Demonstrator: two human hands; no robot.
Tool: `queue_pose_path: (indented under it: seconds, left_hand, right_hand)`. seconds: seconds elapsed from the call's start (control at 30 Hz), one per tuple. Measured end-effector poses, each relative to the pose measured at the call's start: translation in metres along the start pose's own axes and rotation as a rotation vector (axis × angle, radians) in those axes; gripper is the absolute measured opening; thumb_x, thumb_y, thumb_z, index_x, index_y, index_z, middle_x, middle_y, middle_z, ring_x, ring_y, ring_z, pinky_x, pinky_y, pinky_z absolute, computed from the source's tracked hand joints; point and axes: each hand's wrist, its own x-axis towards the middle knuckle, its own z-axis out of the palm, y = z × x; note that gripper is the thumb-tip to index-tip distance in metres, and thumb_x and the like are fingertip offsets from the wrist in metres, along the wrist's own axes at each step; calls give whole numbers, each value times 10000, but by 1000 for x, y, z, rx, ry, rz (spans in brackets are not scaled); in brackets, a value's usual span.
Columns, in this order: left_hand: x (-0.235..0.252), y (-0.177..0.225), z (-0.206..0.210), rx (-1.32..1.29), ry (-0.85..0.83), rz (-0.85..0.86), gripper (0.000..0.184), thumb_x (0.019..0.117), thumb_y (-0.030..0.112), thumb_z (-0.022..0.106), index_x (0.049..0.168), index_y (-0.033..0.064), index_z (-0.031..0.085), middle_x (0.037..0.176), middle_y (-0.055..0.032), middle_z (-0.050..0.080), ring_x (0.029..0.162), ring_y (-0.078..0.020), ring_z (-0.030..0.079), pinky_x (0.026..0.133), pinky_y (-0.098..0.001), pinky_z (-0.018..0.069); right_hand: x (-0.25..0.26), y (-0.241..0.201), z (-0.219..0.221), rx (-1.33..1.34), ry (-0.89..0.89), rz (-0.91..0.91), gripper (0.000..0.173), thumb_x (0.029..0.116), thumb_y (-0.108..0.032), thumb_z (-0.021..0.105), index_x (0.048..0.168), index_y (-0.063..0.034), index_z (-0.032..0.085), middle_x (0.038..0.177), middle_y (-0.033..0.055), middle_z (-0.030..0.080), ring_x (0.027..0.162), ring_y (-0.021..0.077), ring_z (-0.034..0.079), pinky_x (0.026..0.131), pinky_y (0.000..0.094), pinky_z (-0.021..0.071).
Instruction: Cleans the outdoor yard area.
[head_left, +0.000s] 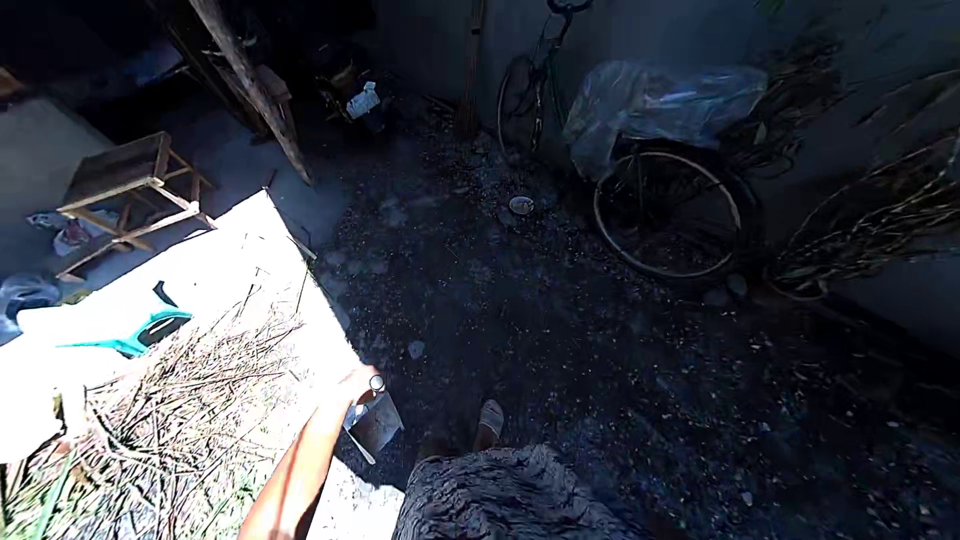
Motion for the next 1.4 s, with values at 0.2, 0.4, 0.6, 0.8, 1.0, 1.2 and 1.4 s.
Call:
queue_pose_path:
  seconds: [0.2, 0.4, 0.6, 0.8, 1.0, 1.2, 1.4]
  left_hand:
    - [94, 36, -92, 16, 16, 90, 331, 867, -35, 694, 1195, -74, 671, 1211, -293, 662, 1185, -439, 616, 1040, -602, 448]
    - [203, 42, -177, -56, 20, 112, 288, 855, -71, 690, 1143, -79, 682, 1192, -272, 670, 1176, -405, 618, 1043, -564, 451]
    - [309, 26, -289, -114, 4, 64, 266, 855, -62, 704, 1120, -74, 689, 1185, -270, 666, 1162, -398, 615, 1037, -559, 448]
    - [381, 18, -374, -158, 22, -26, 297, 882, -30, 676, 1177, -61, 675, 1198, -276, 669, 1175, -413, 622, 1032, -584, 454]
    - [453, -11, -446, -255, 122, -92, 286, 845, -41, 678, 1131, -58, 685, 1151, -269, 683, 1137, -414, 641, 1000, -597, 468]
    - [524, 17, -511, -324, 53, -302, 320, 856, 0, 682, 1176, -2, 694, 1214, -248, 676, 1174, -419, 630, 999, -630, 467]
    - [572, 37, -565, -327, -76, -385, 319, 848, 13, 695, 1166, 27, 709, 1268, -217, 665, 1194, -408, 628, 994, -632, 477]
  right_hand:
    - [213, 70, -124, 16, 3, 261, 557, 950, -116, 673, 1471, -23, 501, 1430, 258, 549, 1335, 397, 522, 1103, 573, 406]
    - [290, 9, -265, 269, 165, 232, 884, 918, -39, 701, 1634, -106, 186, 1535, 289, 422, 1414, 420, 441, 1136, 562, 382]
    - [346, -72, -394, 590, 241, 52, 829, 928, 16, 665, 1620, -68, 215, 1567, 292, 365, 1422, 429, 410, 1141, 561, 367]
    - [380, -163, -520, 724, 238, -4, 756, 953, -14, 644, 1607, -95, 273, 1573, 260, 371, 1405, 406, 427, 1104, 570, 398]
    - [449, -255, -692, 791, 275, 48, 825, 990, -82, 597, 1638, -165, 93, 1432, 305, 438, 1024, 401, 609, 802, 539, 541]
    - [576, -341, -846, 790, 342, 77, 656, 996, -90, 601, 1572, -69, 288, 1421, 307, 476, 1169, 434, 573, 911, 597, 509]
    - [671, -408, -893, 730, 203, 203, 730, 949, -74, 662, 1564, -9, 273, 1426, 293, 494, 1246, 403, 548, 1005, 562, 475]
